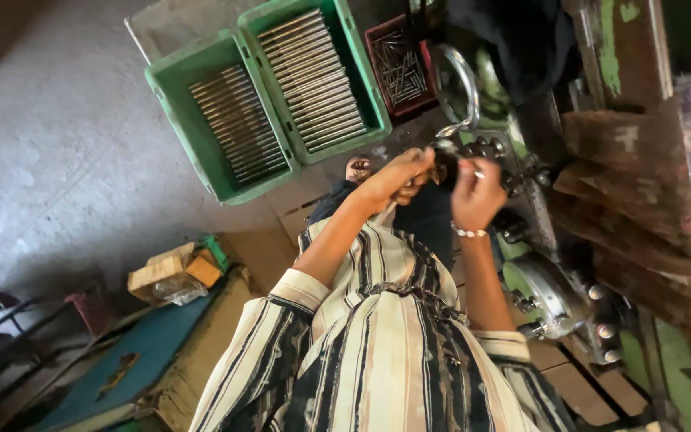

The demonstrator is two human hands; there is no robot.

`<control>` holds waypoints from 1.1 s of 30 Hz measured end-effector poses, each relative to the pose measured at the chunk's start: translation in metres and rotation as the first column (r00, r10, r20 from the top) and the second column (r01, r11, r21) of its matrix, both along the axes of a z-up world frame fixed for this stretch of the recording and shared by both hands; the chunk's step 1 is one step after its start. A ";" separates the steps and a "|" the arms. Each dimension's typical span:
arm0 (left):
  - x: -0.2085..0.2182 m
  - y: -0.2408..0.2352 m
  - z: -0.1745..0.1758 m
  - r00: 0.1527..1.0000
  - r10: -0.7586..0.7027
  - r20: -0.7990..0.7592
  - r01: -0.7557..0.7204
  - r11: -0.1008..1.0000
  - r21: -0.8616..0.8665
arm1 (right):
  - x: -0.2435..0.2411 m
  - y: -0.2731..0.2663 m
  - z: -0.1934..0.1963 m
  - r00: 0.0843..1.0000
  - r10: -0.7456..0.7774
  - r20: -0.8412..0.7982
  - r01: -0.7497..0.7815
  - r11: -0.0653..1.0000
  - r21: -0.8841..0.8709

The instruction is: The person operates a metal turning machine, repeatedly picking up cylindrical metal rods from a green bin, inserting them into the machine's chuck, and using a tool to adjust the setup. The person then removes the rods and places them back into the bin.

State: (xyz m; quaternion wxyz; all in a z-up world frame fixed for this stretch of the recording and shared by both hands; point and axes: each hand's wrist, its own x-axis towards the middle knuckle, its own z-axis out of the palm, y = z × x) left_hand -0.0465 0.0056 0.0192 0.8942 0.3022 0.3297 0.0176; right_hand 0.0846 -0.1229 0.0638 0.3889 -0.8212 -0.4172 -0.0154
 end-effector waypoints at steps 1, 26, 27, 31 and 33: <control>0.000 -0.001 -0.012 0.994 0.044 -0.099 0.001 0.911 0.413 | 0.008 -0.010 -0.005 0.995 -0.053 0.080 0.051 0.998 0.019; -0.117 0.099 -0.179 0.569 0.705 -0.424 0.511 0.101 0.854 | 0.009 -0.161 -0.038 0.997 -0.064 -0.034 0.045 0.917 -0.397; -0.138 0.103 -0.181 0.441 0.734 -0.516 0.446 0.319 0.836 | 0.012 -0.164 -0.035 0.995 -0.098 -0.016 0.081 0.899 -0.431; -0.217 0.120 -0.203 0.483 0.687 -0.542 0.457 0.331 0.826 | 0.029 -0.174 -0.029 0.989 -0.128 0.073 0.148 0.866 -0.477; -0.236 0.126 -0.224 0.573 0.576 -0.584 0.672 0.079 0.737 | 0.032 -0.184 -0.027 0.987 -0.151 0.060 0.158 0.809 -0.566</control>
